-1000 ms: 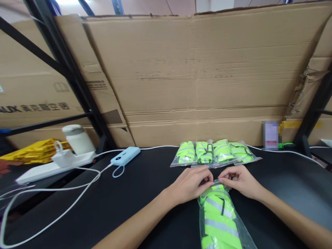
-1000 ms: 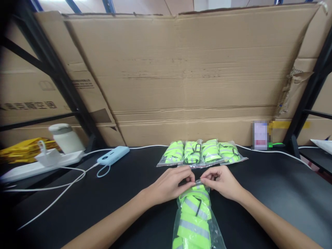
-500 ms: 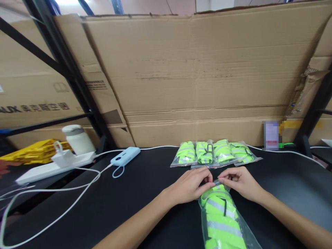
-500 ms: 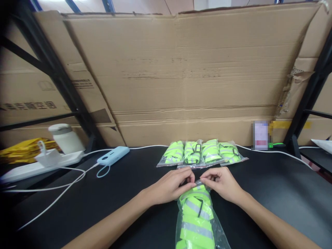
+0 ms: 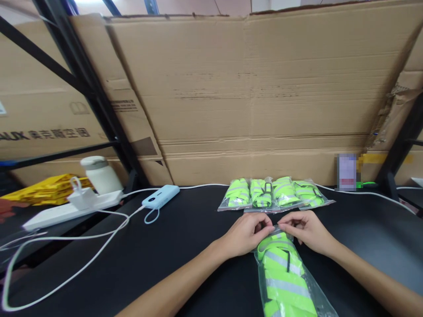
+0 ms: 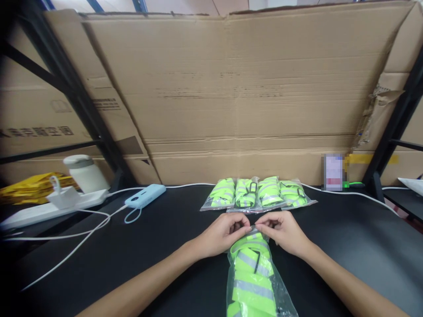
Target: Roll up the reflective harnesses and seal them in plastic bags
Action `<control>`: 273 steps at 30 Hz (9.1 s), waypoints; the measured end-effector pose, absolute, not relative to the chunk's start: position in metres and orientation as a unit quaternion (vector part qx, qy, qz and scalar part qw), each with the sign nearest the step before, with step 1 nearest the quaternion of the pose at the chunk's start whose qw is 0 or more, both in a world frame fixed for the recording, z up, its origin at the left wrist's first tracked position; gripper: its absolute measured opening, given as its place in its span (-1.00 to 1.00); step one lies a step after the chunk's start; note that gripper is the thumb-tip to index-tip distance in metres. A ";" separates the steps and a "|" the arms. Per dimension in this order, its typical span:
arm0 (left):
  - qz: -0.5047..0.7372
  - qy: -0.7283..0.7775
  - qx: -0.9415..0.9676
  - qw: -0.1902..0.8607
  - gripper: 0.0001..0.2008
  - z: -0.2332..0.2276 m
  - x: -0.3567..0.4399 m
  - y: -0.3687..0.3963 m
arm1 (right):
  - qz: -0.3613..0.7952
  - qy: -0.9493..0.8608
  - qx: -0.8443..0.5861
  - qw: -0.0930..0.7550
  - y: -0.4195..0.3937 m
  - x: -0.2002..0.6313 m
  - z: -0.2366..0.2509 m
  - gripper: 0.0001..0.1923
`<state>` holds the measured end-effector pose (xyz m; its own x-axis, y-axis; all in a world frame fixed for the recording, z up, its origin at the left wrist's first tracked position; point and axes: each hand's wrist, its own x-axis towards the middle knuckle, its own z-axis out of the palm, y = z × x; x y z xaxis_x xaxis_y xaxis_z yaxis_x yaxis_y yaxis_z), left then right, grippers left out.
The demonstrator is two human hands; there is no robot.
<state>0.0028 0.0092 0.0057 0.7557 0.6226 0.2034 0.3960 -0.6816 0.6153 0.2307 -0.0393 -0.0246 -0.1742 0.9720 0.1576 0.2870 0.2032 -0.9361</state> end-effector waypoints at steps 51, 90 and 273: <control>0.288 0.316 0.692 0.581 -0.73 -0.007 0.016 0.009 | 0.537 -0.568 -0.506 0.364 -0.038 0.229 -0.011 -0.63; 0.352 0.269 0.624 0.644 -0.49 -0.004 0.013 0.015 | 0.542 -0.599 -0.455 0.374 -0.035 0.234 -0.017 -0.54; 0.247 0.226 0.924 0.183 -0.82 -0.011 0.011 0.027 | -0.094 -0.827 -0.421 0.361 0.000 0.244 -0.027 -0.81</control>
